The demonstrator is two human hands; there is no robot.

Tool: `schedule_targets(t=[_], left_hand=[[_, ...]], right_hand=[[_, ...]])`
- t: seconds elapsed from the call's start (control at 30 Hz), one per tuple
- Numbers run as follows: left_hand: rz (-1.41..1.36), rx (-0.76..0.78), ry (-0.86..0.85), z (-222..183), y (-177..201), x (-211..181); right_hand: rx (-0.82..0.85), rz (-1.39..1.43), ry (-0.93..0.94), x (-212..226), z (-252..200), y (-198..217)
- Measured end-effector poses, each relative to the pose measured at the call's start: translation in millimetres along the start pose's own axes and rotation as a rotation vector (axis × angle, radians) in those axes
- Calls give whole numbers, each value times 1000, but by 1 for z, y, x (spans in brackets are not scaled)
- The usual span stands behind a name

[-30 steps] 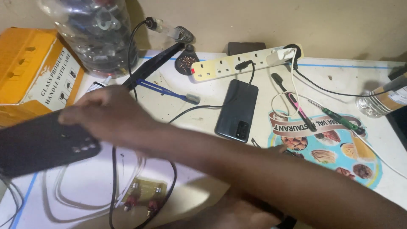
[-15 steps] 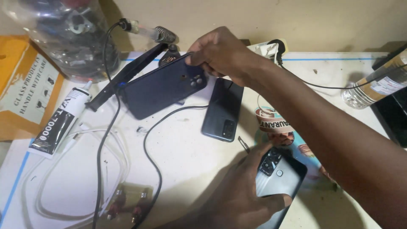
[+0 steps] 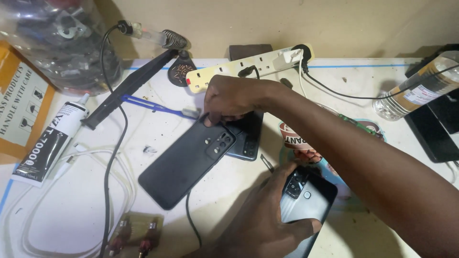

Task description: Using a prying tool to remove the back cover of a smartphone for repair.

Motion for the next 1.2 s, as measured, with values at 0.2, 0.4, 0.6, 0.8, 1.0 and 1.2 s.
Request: schedule_targets(t=[0.2,0.4,0.6,0.8,1.0,1.2], left_hand=[[40,-25,-35,0,1,5],[138,54,81,2,8,-2],[158,77,197,8,6,5],[127,22,113,11,0,16],[-107,31,304,7,1,-1],[-244,-151,481,-6,-9,9]], right_hand=[[-160,322,-12,-17,-24,13],[-420,790,163,-72,-123,18],[-756,913,16,-209,-252,-21],[-1034,1036,-277,-330,-348,-87],[-1111,1043,-483,-294,-348,-135],[-1288,876,-595,-263,-337,-143]])
Point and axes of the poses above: each hand's wrist, its own z-axis towards the middle knuckle, its own y-axis out of the back of the hand, x = y × z, the point moved 2 cm from there along z, towards the middle knuckle, and after that the axes turned 4 degrees about x, right-handed, at the moved point
